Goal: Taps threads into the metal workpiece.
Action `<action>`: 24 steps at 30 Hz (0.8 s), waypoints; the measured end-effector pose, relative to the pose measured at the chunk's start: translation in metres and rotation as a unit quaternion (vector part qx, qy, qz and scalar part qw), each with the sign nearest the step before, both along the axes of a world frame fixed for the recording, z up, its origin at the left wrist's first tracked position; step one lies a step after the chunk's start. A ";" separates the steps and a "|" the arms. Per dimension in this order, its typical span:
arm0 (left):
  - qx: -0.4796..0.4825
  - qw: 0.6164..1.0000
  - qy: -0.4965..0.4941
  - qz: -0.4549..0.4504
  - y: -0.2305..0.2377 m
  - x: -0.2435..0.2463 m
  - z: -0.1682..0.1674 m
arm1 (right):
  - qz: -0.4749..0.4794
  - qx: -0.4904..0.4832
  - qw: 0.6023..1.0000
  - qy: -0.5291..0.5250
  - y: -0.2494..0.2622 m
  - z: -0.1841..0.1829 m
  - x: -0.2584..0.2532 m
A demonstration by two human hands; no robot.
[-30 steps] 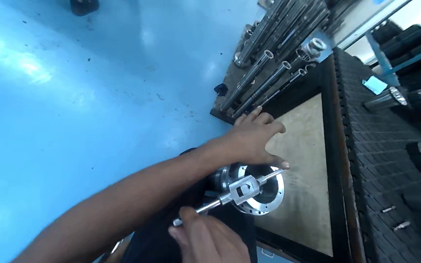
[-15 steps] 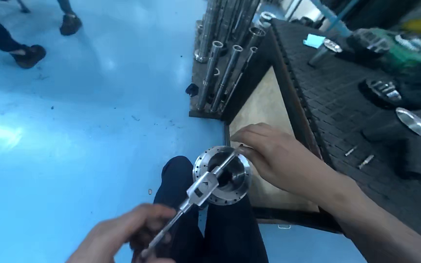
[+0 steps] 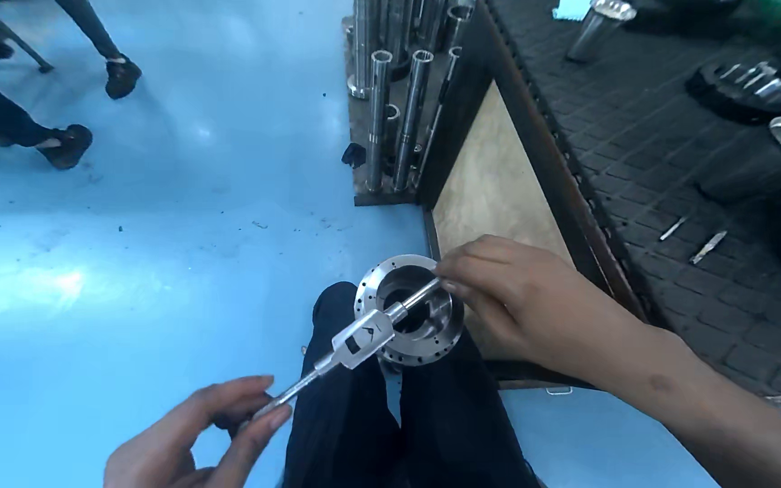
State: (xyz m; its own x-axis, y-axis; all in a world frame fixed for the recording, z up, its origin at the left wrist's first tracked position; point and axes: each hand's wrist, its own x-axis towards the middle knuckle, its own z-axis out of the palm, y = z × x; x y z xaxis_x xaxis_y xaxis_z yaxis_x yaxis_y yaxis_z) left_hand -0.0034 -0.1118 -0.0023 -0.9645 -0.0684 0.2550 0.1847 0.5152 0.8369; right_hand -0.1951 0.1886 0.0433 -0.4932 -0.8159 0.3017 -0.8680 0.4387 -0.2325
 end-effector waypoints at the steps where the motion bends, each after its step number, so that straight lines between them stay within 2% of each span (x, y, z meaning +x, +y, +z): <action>1: -0.009 1.000 0.009 0.014 -0.002 -0.003 -0.001 | -0.009 -0.001 1.000 0.002 0.004 0.000 0.005; 5: -0.022 0.997 0.044 0.064 -0.010 -0.020 -0.010 | -0.051 -0.003 0.998 0.024 0.013 -0.002 0.029; 9: 0.007 0.992 0.087 0.095 -0.018 -0.043 -0.022 | -0.069 -0.014 0.997 0.039 0.019 -0.005 0.051; 13: 0.051 0.988 0.087 0.114 -0.018 -0.071 -0.026 | -0.088 -0.025 0.996 0.021 0.022 -0.010 0.076; 16: 0.087 0.987 0.093 0.102 -0.016 -0.098 -0.029 | -0.108 0.018 0.993 -0.047 0.015 0.004 0.103; 18: 0.108 0.987 0.091 0.082 -0.014 -0.113 -0.031 | -0.114 0.014 0.992 -0.056 0.010 0.003 0.112; 24: 0.058 0.991 0.121 0.017 -0.028 -0.107 -0.033 | -0.133 -0.008 0.990 -0.046 0.010 -0.004 0.105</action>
